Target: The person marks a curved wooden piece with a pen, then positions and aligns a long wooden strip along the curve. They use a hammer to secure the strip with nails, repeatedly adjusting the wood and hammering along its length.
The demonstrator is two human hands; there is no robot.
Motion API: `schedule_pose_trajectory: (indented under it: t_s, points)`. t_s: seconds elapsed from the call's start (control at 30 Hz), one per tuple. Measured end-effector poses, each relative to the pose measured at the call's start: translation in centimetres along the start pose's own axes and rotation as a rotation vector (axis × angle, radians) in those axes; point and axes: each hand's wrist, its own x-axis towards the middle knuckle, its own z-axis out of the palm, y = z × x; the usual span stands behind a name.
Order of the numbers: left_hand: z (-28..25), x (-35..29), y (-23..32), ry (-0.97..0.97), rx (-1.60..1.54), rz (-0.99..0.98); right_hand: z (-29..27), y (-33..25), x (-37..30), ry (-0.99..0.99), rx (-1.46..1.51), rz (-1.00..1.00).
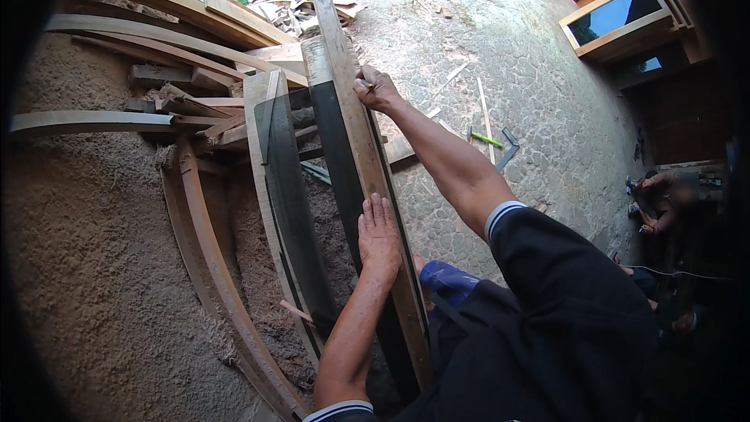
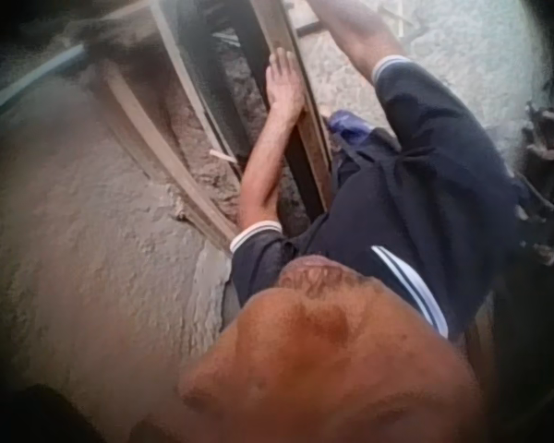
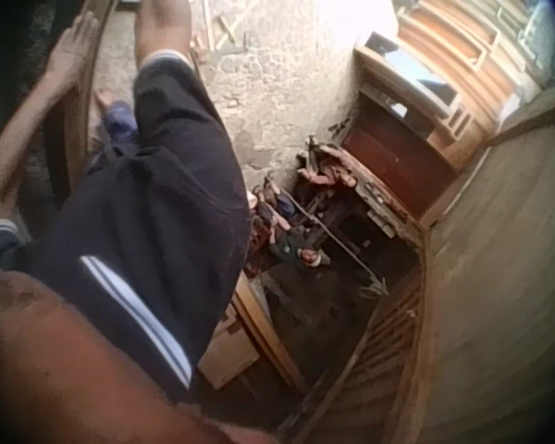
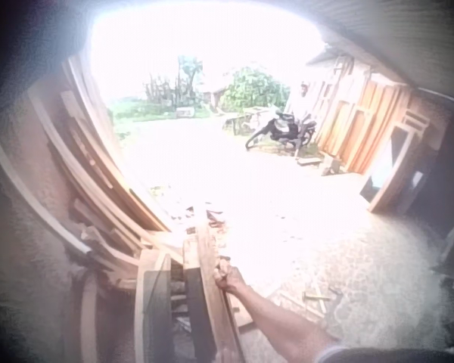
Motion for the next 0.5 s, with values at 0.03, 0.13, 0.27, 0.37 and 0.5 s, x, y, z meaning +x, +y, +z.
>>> schedule_pose_trajectory:
  t_s: [0.03,0.13,0.27,0.37,0.5]
  points:
    - [0.0,0.1,0.0,-0.009,-0.004,0.001,0.0,0.1,0.2,0.001,-0.023,-0.015]
    - [0.5,0.2,-0.1,0.021,0.060,0.003,-0.1,0.2,0.5,-0.006,-0.020,-0.044]
    - [1.3,0.4,-0.1,0.024,0.093,0.002,-0.1,0.1,0.8,0.004,-0.030,-0.068]
    - [1.6,0.5,-0.2,0.029,0.099,0.008,-0.2,-0.3,0.8,-0.004,-0.032,-0.055]
    - [1.5,0.5,-0.3,0.031,0.092,0.006,-0.6,-0.9,0.6,-0.028,-0.042,-0.010]
